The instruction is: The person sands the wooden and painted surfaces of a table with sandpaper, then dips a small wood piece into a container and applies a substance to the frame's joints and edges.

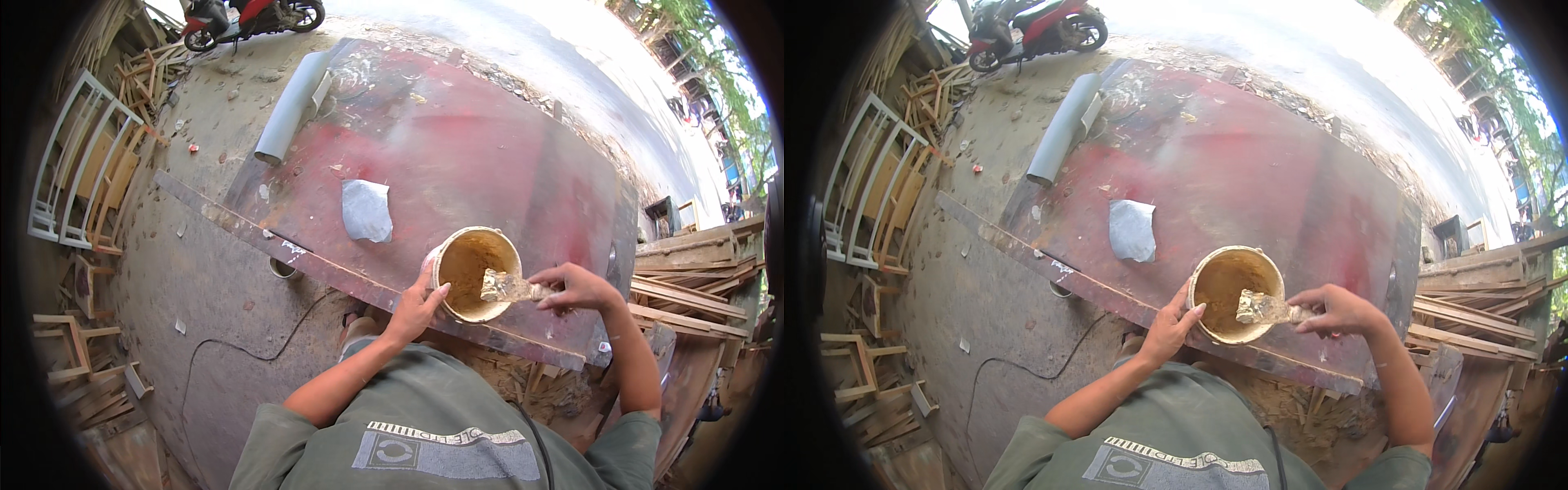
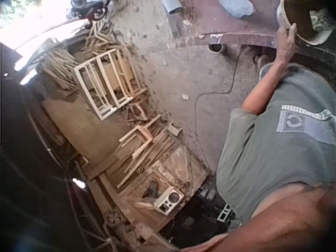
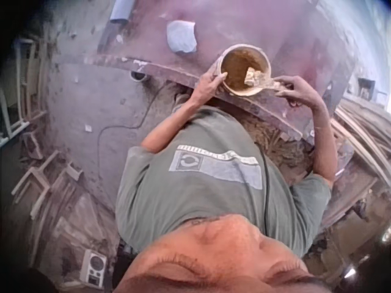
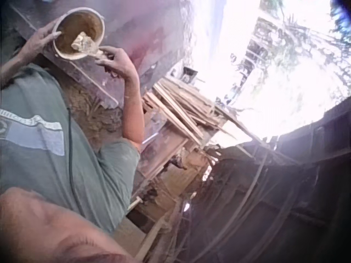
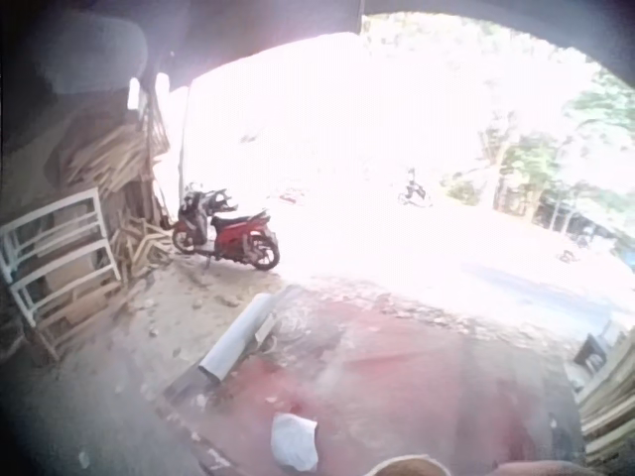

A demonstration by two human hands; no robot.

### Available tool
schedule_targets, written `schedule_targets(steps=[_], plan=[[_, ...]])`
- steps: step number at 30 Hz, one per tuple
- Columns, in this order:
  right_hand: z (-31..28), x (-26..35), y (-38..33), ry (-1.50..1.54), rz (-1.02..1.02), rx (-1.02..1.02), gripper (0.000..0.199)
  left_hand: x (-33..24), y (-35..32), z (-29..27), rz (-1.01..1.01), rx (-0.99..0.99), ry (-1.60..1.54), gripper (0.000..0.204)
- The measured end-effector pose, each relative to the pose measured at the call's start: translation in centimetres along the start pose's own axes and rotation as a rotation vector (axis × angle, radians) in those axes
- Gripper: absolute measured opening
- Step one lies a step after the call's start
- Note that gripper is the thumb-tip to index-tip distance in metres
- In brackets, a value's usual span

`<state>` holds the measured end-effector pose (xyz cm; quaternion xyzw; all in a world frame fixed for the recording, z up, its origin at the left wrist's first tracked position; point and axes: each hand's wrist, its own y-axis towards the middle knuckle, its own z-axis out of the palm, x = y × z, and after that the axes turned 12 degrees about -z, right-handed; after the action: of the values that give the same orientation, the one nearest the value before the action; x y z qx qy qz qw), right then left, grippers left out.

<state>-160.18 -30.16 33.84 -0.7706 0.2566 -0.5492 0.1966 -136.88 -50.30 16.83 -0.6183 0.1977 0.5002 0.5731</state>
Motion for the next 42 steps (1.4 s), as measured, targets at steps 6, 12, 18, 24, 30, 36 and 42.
schedule_targets(steps=[6, 12, 18, 24, 30, 36, 42], plan=[[4.9, -5.7, -5.5, 0.525, -0.041, -0.217, 0.054, -1.3, 0.2, 0.6, -0.012, 0.032, -0.034, 0.064], [11.4, -9.8, -5.1, 0.658, -0.264, -0.286, 0.066, -2.6, -1.5, -0.4, -0.006, -0.069, 0.03, 0.059], [17.6, -10.7, -0.5, 0.884, -0.491, -0.213, 0.076, 2.7, 2.3, 0.6, 0.344, -0.164, 0.095, 0.058], [19.7, -7.8, 4.0, 0.786, -0.667, 0.113, 0.059, 7.6, -2.2, 4.2, 0.39, -0.478, -0.197, 0.056], [23.1, -7.6, 4.4, 0.668, -0.596, 0.223, 0.062, 23.7, -13.8, 4.8, 0.16, -0.955, -0.112, 0.047], [30.0, -8.6, 2.6, 0.491, -0.452, 0.273, 0.047, 34.4, -31.3, 6.8, -0.021, -1.239, -0.006, 0.038], [39.8, -10.7, -0.9, 0.473, -0.448, 0.38, 0.041, 43.8, -50.3, 6.8, -0.16, -1.675, 0.362, 0.027]])
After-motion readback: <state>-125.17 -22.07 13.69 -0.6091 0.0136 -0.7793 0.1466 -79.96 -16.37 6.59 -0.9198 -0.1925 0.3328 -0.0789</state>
